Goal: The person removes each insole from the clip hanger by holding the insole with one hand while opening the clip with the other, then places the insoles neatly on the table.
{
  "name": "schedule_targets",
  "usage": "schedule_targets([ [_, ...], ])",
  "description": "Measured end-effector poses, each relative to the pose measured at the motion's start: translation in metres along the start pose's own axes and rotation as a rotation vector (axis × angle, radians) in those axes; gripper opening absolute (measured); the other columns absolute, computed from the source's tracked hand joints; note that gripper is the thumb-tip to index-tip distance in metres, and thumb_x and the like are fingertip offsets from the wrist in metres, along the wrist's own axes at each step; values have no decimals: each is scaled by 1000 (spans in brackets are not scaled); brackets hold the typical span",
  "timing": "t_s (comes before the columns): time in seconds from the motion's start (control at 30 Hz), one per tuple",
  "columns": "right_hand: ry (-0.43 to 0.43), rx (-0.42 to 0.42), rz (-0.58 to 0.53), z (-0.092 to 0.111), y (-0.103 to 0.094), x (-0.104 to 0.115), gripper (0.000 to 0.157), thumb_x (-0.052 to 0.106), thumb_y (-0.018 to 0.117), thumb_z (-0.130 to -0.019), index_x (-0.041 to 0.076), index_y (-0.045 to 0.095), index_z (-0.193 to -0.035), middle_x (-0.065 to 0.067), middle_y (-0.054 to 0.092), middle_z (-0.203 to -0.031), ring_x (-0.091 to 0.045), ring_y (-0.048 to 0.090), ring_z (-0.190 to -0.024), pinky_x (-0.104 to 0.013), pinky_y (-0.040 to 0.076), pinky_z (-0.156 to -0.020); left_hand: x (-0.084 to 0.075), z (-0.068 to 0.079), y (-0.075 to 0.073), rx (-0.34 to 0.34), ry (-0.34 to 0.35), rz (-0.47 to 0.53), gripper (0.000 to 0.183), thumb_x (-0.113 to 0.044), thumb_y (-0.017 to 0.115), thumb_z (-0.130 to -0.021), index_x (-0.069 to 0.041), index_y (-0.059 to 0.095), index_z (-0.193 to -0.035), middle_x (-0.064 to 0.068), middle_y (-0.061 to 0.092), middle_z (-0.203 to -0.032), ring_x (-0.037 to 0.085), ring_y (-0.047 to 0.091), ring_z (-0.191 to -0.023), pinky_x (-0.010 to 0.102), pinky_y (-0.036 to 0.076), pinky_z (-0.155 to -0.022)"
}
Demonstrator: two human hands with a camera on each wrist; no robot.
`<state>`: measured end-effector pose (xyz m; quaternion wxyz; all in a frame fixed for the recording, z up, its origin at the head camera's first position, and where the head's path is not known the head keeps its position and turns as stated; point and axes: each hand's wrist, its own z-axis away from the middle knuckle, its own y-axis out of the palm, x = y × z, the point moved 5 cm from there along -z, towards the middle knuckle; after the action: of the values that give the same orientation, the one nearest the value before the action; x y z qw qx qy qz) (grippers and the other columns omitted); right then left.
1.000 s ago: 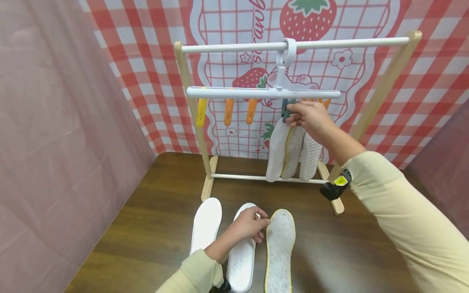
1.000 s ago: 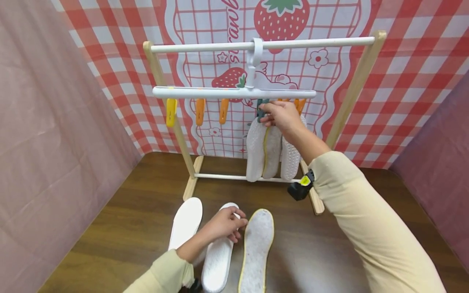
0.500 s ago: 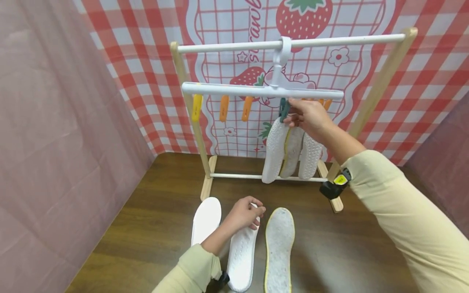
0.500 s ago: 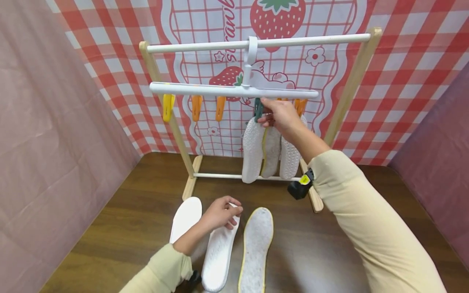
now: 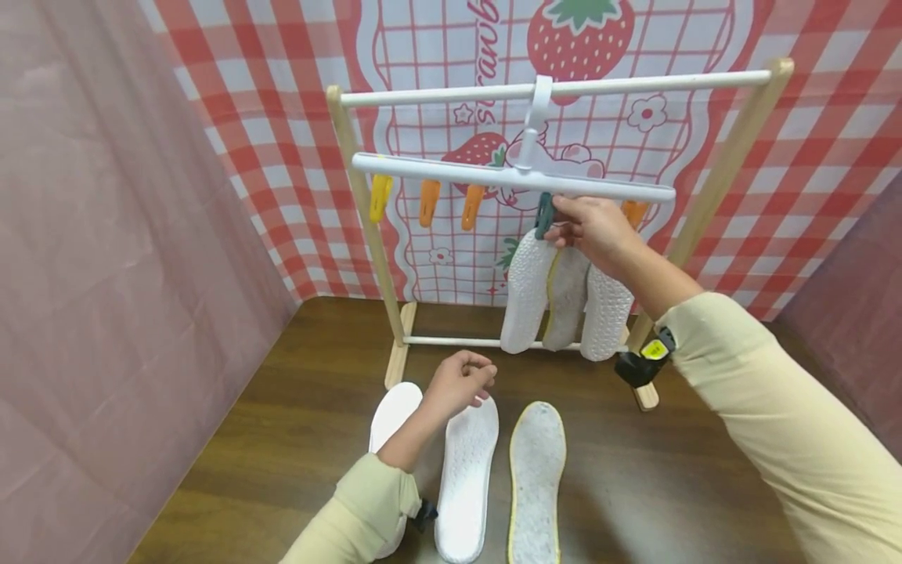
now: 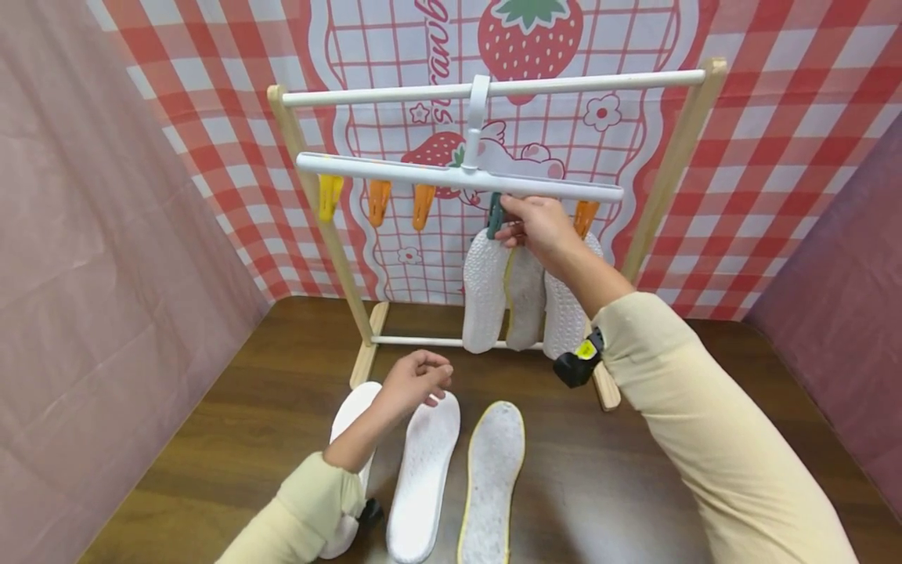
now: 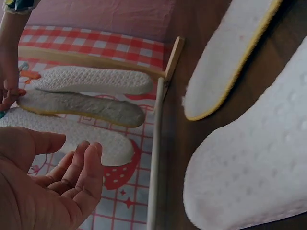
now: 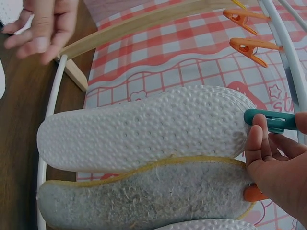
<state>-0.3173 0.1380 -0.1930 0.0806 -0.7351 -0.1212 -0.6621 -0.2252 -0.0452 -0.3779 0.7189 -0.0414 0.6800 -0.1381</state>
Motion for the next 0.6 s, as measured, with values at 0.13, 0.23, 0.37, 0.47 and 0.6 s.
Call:
schedule_targets([
  [0.13, 6, -8, 5, 1, -1, 0, 21, 21, 51, -97, 1, 54, -99, 1, 63, -80, -7, 60, -65, -17, 50, -60, -13, -6, -9, -57, 29, 38, 25, -20, 58, -92, 0, 60, -107, 16, 66, -90, 17, 62, -69, 23, 55, -58],
  [0.23, 8, -14, 6, 3, -2, 0, 19, 21, 53, -96, 3, 58, -94, 1, 63, -80, -8, 60, -65, -17, 50, -60, -23, -12, -13, -107, 77, 58, 23, -20, 59, -92, -1, 61, -106, 11, 64, -89, 11, 57, -70, 21, 53, -59],
  [0.37, 14, -19, 32, 5, -2, 0, 19, 23, 54, -95, 5, 59, -94, 1, 64, -83, -7, 60, -67, -17, 50, -61, -40, -20, -18, -170, 176, 32, 24, -23, 62, -90, -4, 64, -105, 10, 65, -94, 10, 56, -75, 19, 50, -64],
  [0.47, 16, -19, 70, 5, -2, 0, 24, 25, 52, -96, 2, 56, -100, 2, 62, -86, -6, 60, -67, -17, 49, -61, -51, -24, -18, -199, 231, 23, 26, -26, 64, -88, -6, 65, -104, 11, 66, -98, 12, 57, -82, 21, 49, -71],
  [0.6, 9, -28, 100, 5, -2, 0, 28, 26, 52, -96, -1, 52, -104, 3, 60, -87, -5, 58, -66, -16, 46, -59, -65, -30, -14, -209, 271, 72, 28, -23, 67, -86, -4, 64, -106, 13, 66, -103, 17, 59, -91, 24, 50, -79],
])
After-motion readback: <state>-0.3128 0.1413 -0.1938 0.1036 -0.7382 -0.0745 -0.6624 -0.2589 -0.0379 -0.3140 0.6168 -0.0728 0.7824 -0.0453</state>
